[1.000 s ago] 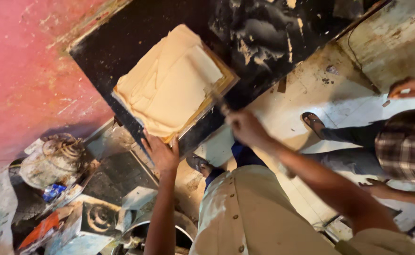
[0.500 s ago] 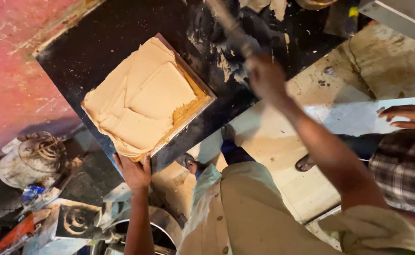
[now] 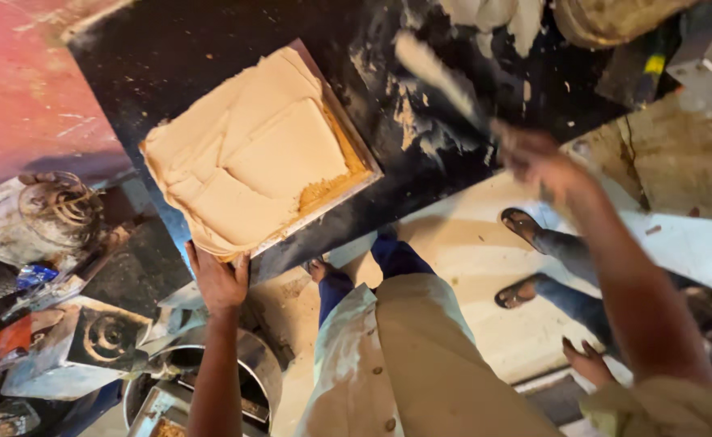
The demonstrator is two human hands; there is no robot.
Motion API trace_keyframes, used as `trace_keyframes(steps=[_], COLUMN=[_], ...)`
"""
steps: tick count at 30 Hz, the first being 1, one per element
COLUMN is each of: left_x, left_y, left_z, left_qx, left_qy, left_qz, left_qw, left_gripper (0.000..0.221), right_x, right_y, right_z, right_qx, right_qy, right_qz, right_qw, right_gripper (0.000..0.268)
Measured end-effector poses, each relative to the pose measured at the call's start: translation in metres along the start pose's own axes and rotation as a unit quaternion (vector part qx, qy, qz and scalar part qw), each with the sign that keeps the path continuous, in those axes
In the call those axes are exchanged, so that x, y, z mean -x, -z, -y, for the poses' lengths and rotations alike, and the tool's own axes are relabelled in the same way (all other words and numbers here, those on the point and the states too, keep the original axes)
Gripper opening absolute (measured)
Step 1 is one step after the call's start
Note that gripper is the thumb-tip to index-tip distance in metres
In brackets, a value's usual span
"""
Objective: The person applies a layer of frosting to a rectangular cake using a long flat metal spatula, spreading and smoothing the cream across the top surface.
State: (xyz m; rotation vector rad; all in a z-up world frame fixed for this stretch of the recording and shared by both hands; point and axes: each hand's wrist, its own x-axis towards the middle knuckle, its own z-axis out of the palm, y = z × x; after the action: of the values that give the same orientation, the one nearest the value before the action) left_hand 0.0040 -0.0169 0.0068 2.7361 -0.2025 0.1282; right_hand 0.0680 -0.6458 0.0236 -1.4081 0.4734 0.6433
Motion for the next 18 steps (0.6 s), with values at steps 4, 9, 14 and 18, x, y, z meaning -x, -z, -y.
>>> trace_keyframes(steps=[4, 9, 14, 18], left_x=[0.006, 0.005, 0.006, 0.006], left_y=[-0.001, -0.005, -0.005, -0.005], left_z=[0.002, 0.010, 0.013, 0.016], left_qx=[-0.002, -0.009, -0.025, -0.076], left_qy=[0.011, -0.007, -0.014, -0.010], left_qz=[0.009, -0.017, -0.002, 0.026], left_qw=[1.000, 1.000, 1.000, 0.997], left_gripper=[0.071, 0.081, 0.090, 0.094], right_x=[0.070, 0.097, 0.085, 0.084], right_y=[-0.067, -0.159, -0.214, -0.274], right_z=[-0.045, -0.025, 0.012, -0.017], right_qx=[0.081, 0.462, 0.613, 0.478], right_qy=[0.045, 0.259, 0.263, 0.256], right_qz=[0.065, -0.020, -0.212, -0.097], right_qw=[0.994, 0.848, 0.714, 0.835], right_gripper=[0.022, 0.035, 0.035, 0.019])
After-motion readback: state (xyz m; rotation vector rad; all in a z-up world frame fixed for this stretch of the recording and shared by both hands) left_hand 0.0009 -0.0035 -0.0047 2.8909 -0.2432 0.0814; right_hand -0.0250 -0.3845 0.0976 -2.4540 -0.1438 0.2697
